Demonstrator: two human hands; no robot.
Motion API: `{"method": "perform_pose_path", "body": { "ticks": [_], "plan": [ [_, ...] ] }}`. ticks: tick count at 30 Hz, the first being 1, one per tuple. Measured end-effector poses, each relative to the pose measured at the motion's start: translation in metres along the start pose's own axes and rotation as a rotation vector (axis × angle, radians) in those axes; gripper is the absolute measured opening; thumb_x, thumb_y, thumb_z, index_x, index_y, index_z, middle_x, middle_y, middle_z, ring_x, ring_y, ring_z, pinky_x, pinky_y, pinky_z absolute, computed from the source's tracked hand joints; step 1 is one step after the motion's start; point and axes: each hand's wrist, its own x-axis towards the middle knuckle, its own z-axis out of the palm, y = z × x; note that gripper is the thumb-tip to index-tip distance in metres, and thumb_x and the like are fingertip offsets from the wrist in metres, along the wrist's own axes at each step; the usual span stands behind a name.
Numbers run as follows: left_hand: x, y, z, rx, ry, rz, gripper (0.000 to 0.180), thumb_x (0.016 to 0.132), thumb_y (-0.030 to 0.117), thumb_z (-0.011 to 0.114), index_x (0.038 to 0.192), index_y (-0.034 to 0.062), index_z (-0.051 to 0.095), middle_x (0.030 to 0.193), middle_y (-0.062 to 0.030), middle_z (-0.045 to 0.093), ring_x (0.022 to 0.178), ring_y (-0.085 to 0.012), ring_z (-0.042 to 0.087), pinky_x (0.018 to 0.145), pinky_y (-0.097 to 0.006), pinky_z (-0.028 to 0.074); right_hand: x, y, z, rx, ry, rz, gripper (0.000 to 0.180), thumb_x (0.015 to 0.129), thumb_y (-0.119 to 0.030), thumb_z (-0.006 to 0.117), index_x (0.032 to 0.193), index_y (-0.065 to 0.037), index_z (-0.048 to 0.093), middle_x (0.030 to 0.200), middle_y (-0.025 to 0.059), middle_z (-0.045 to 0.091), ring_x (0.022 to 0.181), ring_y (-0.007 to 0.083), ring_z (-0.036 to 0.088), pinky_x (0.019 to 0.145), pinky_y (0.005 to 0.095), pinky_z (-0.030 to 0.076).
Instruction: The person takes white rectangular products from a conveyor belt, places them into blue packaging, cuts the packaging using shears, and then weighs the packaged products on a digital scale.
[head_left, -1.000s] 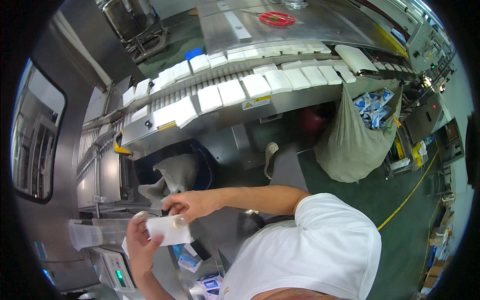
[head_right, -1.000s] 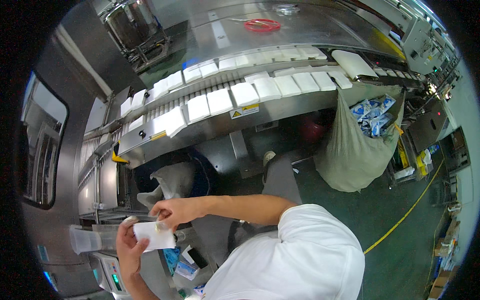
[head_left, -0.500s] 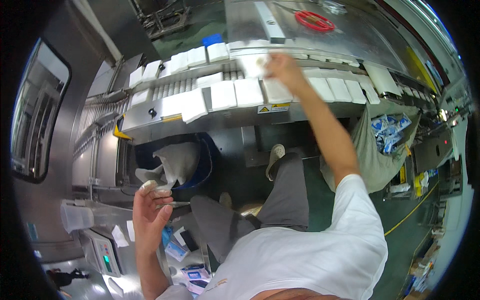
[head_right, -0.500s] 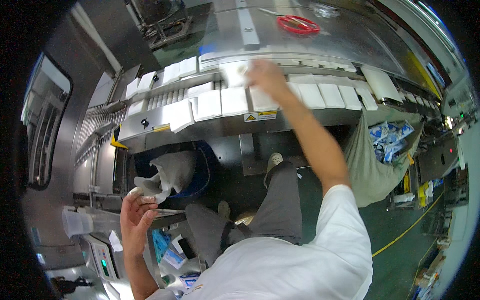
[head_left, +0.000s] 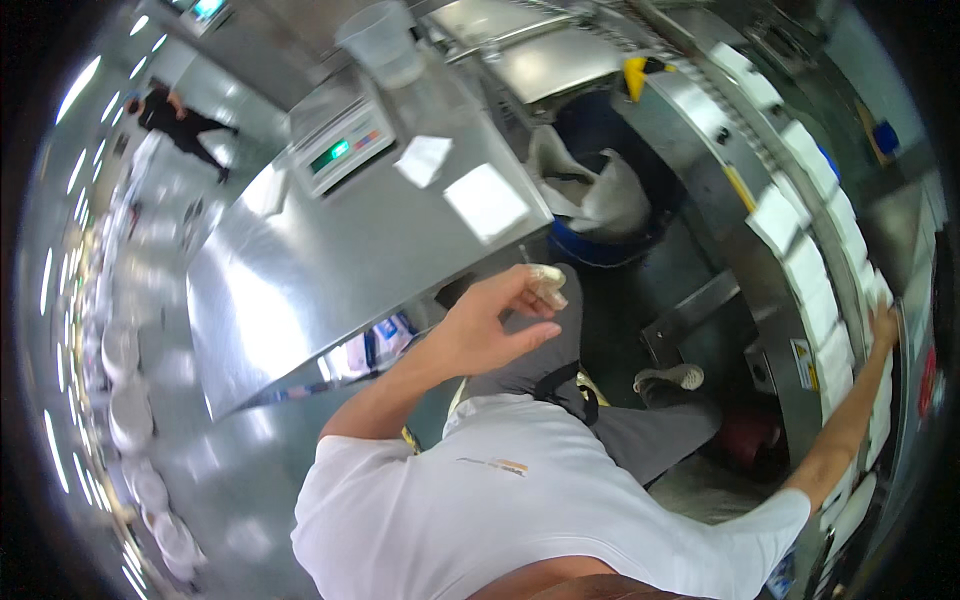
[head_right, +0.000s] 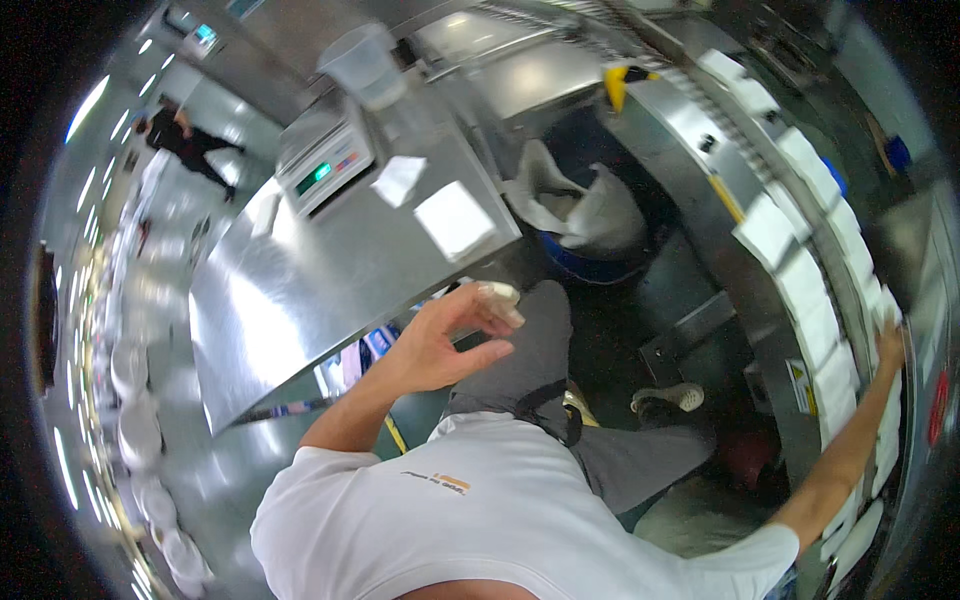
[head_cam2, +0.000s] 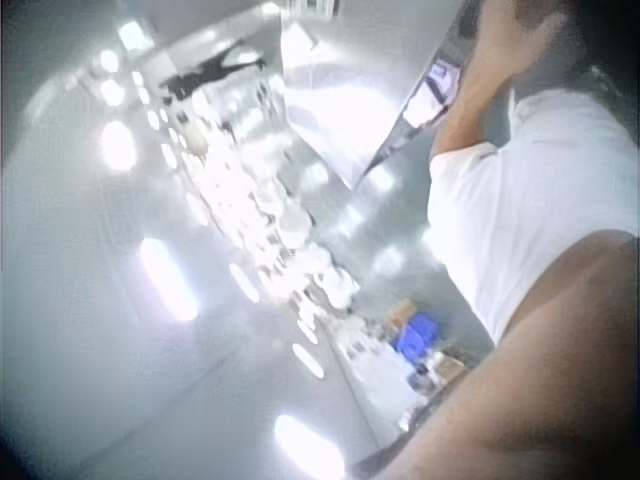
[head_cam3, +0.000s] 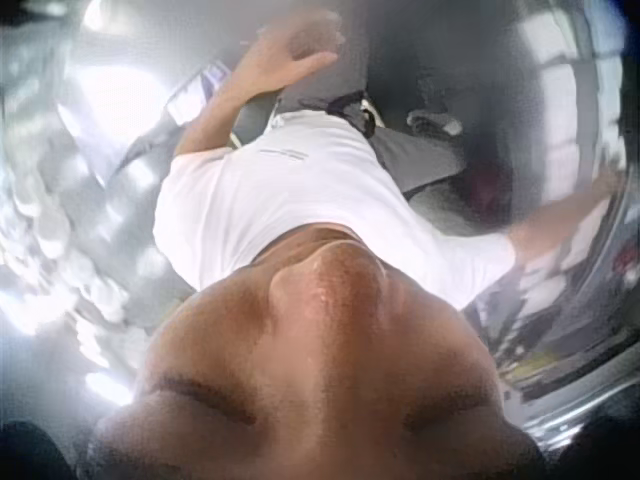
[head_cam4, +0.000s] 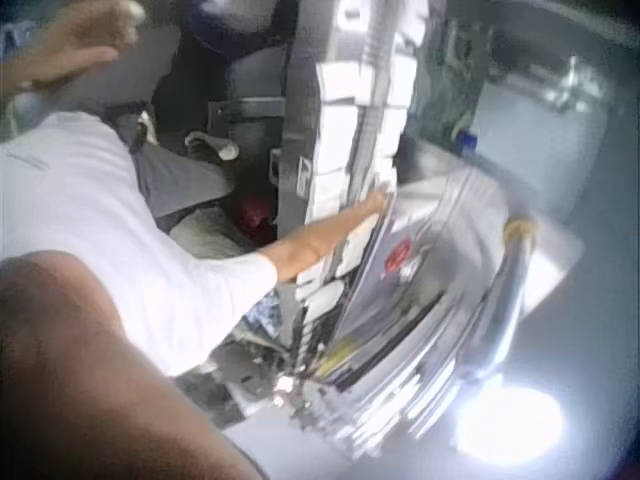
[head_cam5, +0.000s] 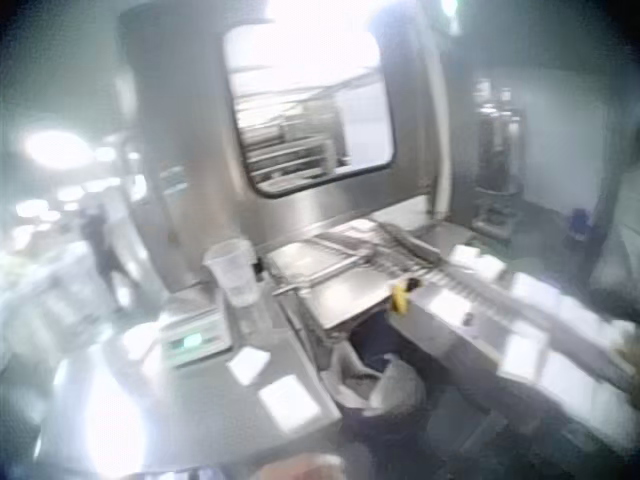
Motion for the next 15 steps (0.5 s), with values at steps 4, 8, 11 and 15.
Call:
{"method": "perform_pose_path", "body": {
  "ticks": [4, 8, 11, 15],
  "plan": [
    [-0.022, -0.014, -0.028, 0.515, 0.406, 0.145, 0.048, 0.084, 0.004, 0.081, 0.128, 0.0046, 0.062, 0.113, -0.0072, 0.073, 0.106, -0.0189, 0.070, 0.095, -0.033, 0.055, -0.049, -0.042, -0.031, -0.281, 0.529, -0.318, 0.043, 0.104, -0.040, 0.056, 0.122, -0.003, 0.067, 0.107, 0.0255, 0.071, 0.094, 0.0360, 0.072, 0.082, 0.0448, 0.055],
    [-0.008, -0.036, -0.071, 0.632, 0.629, 0.123, 0.041, 0.092, 0.012, 0.074, 0.130, 0.0026, 0.061, 0.122, -0.0132, 0.069, 0.114, -0.0265, 0.067, 0.100, -0.037, 0.052, -0.170, -0.102, -0.082, 0.354, 0.420, -0.574, 0.034, 0.105, -0.029, 0.055, 0.121, -0.001, 0.067, 0.107, 0.0191, 0.073, 0.094, 0.0284, 0.072, 0.080, 0.0405, 0.056],
    [0.017, -0.045, -0.091, 0.714, 0.638, 0.164, 0.037, 0.098, 0.016, 0.065, 0.131, 0.0010, 0.058, 0.128, -0.0193, 0.064, 0.120, -0.0349, 0.063, 0.102, -0.041, 0.049, -0.315, -0.193, -0.114, 0.834, -0.241, -0.670, 0.034, 0.105, -0.018, 0.050, 0.134, -0.005, 0.062, 0.108, 0.0089, 0.072, 0.091, 0.0145, 0.072, 0.075, 0.0288, 0.057],
    [0.044, -0.062, -0.094, 0.705, 0.583, 0.119, 0.035, 0.102, 0.016, 0.057, 0.132, 0.0000, 0.056, 0.131, -0.0245, 0.060, 0.122, -0.0427, 0.057, 0.104, -0.045, 0.045, -0.488, -0.322, -0.073, 1.252, -0.959, -0.961, 0.034, 0.108, -0.020, 0.052, 0.135, -0.001, 0.057, 0.117, 0.0148, 0.068, 0.098, 0.0215, 0.073, 0.085, 0.0350, 0.061]
  ]
}}
